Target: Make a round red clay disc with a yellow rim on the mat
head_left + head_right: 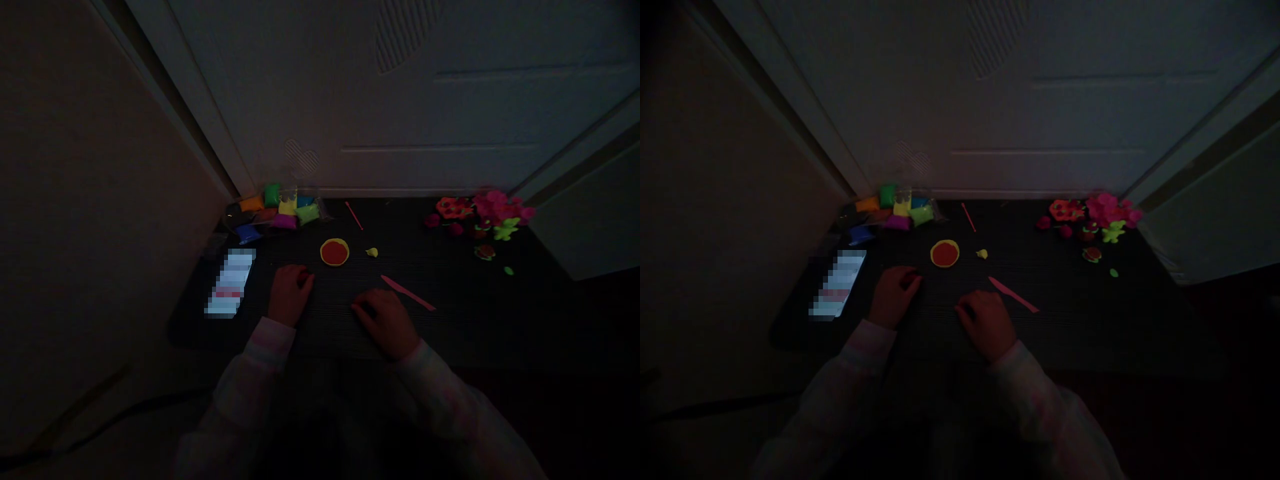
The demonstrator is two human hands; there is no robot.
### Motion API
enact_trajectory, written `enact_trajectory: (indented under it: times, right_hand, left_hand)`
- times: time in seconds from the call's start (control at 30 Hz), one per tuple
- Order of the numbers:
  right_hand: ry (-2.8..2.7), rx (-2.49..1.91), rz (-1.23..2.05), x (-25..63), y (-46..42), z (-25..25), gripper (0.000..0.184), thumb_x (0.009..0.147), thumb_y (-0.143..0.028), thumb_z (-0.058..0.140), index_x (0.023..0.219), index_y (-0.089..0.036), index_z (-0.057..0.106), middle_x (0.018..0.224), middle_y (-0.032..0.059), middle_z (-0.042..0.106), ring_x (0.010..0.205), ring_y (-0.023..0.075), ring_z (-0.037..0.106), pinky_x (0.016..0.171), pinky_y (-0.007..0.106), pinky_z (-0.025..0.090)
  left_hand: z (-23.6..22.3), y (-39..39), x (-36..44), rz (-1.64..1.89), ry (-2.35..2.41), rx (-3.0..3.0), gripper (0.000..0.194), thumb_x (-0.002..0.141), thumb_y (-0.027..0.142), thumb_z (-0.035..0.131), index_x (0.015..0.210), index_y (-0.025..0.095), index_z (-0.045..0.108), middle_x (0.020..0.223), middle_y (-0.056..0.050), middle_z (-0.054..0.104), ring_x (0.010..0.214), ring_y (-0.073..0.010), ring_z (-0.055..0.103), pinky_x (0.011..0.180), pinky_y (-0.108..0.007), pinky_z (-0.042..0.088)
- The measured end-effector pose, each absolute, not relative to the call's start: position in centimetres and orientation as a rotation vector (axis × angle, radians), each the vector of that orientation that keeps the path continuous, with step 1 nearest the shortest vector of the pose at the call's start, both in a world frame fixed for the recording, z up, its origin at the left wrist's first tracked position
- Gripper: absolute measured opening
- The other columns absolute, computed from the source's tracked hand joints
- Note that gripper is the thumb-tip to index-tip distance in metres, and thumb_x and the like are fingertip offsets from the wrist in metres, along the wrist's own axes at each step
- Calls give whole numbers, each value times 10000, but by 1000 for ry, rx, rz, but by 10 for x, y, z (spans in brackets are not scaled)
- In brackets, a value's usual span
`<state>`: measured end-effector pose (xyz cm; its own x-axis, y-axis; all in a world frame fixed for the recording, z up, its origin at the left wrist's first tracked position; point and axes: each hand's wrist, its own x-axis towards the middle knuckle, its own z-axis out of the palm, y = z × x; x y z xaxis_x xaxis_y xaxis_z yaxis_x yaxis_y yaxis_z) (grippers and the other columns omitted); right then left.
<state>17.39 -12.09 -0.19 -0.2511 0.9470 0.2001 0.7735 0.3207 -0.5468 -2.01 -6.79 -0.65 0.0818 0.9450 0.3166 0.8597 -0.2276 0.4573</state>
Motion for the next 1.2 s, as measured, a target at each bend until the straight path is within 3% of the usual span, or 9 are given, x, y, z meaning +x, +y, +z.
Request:
enact_trajectory:
  times: [0.17,0.37,0.5,0.63,1.2]
  right_hand:
    - [-2105,-1516,475,174,-121,-2,84,789,-249,506,784,-184,559,775,25,606,760,172,541,702,321,370]
    - [-2105,-1517,483,174,-120,-2,83,786,-250,511,788,-183,560,767,21,602,749,166,539,698,315,371]
    - [-2103,-1515,482,175,-120,-3,92,789,-257,503,788,-185,561,769,26,603,754,171,540,699,320,372]
    - [-2102,-1509,481,175,-120,-3,98,791,-266,497,784,-192,561,768,25,604,749,170,542,695,319,374]
    - [-2092,-1506,491,175,-120,-3,89,787,-253,506,791,-184,561,768,27,604,757,176,541,704,330,378]
  left_hand:
    - [-7,-70,-19,851,1856,2140,104,705,221,590,747,126,584,808,-83,597,830,-214,525,771,-363,440]
    - [-10,-75,-22,896,1828,2046,153,681,197,619,815,139,573,776,-45,596,753,-175,558,696,-318,475]
    - [-9,-75,-23,961,1828,1979,270,683,208,623,935,132,565,836,-52,607,774,-166,575,718,-311,482]
    - [-7,-74,-24,1004,1811,1957,196,692,239,613,866,147,604,899,-64,613,844,-179,576,778,-326,472]
    - [-6,-79,-22,1044,1652,2026,246,809,250,434,959,149,601,962,-66,645,891,-167,597,822,-318,480]
